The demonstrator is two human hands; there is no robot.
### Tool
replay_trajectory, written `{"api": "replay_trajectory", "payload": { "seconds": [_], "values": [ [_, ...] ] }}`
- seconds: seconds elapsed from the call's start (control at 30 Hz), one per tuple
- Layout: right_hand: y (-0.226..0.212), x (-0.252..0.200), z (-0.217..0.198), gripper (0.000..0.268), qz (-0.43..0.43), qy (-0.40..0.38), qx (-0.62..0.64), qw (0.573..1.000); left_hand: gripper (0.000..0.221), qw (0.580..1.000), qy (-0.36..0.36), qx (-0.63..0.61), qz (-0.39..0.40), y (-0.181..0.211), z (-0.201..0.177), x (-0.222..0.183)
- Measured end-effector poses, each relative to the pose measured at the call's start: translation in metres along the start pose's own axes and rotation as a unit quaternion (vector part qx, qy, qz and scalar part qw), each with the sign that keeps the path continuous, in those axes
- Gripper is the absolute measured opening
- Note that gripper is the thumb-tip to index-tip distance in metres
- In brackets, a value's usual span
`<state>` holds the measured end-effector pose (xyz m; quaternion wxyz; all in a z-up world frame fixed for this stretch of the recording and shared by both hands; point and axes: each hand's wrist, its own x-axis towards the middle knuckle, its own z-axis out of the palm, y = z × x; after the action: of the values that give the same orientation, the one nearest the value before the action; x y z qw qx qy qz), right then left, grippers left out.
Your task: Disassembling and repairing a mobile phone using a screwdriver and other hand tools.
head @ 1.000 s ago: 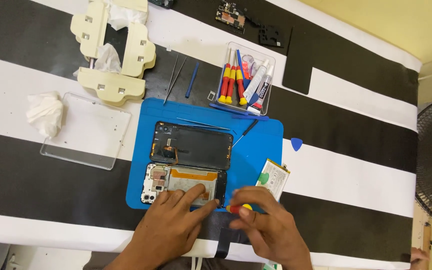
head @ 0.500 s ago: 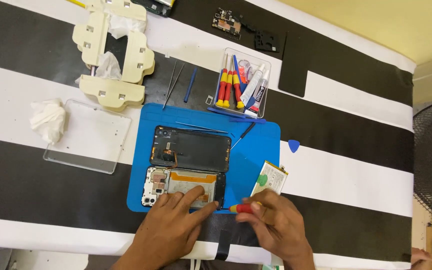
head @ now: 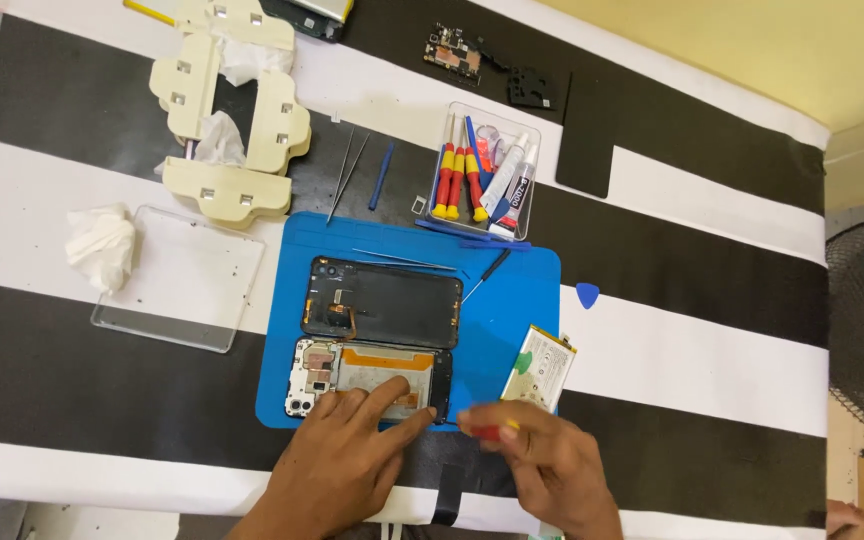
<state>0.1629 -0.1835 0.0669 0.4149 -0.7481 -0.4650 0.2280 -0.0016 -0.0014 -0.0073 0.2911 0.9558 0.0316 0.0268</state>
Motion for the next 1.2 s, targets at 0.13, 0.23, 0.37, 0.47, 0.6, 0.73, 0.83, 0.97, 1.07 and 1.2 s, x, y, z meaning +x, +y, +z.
{"api": "replay_trajectory", "payload": {
  "seconds": [0.13, 0.23, 0.37, 0.47, 0.6, 0.73, 0.83, 0.97, 1.07, 1.2],
  "values": [
    [0.029, -0.013, 0.006, 0.078, -0.16, 0.108, -0.155, 0.969, 0.048, 0.998, 0.052, 0.023, 0.021, 0.002, -0.002, 0.0],
    [0.012, -0.004, 0.002, 0.078, -0.137, 0.022, -0.02, 0.99, 0.049, 0.999, 0.032, 0.018, 0.013, 0.002, -0.003, 0.0],
    [0.019, -0.009, 0.008, 0.032, -0.124, 0.063, -0.049, 0.989, 0.05, 0.998, 0.048, 0.023, 0.019, 0.002, -0.004, 0.0],
    [0.014, -0.007, 0.002, 0.074, -0.15, 0.058, -0.072, 0.984, 0.05, 0.998, 0.05, 0.017, 0.022, 0.002, -0.005, 0.001],
    [0.002, -0.004, 0.002, 0.028, -0.128, 0.016, -0.029, 0.991, 0.048, 0.997, 0.07, 0.022, 0.019, 0.003, -0.003, 0.0],
    [0.03, -0.014, 0.005, 0.066, -0.176, 0.096, -0.148, 0.968, 0.047, 0.998, 0.063, 0.018, 0.019, 0.002, -0.002, -0.001],
    [0.009, -0.006, -0.001, 0.072, -0.124, 0.01, -0.065, 0.99, 0.049, 0.999, 0.038, 0.008, 0.014, 0.001, -0.002, 0.0],
    [0.021, -0.015, 0.004, 0.049, -0.148, 0.067, -0.102, 0.981, 0.053, 0.999, 0.03, 0.006, 0.012, 0.001, -0.002, 0.0],
    [0.017, -0.015, 0.0, 0.07, -0.12, 0.06, -0.085, 0.987, 0.051, 1.0, 0.017, 0.002, 0.008, 0.001, -0.004, 0.001],
    [0.01, -0.018, 0.001, 0.058, -0.128, 0.016, -0.039, 0.991, 0.051, 1.0, 0.014, 0.019, 0.005, 0.002, -0.003, 0.002]
  ]
}}
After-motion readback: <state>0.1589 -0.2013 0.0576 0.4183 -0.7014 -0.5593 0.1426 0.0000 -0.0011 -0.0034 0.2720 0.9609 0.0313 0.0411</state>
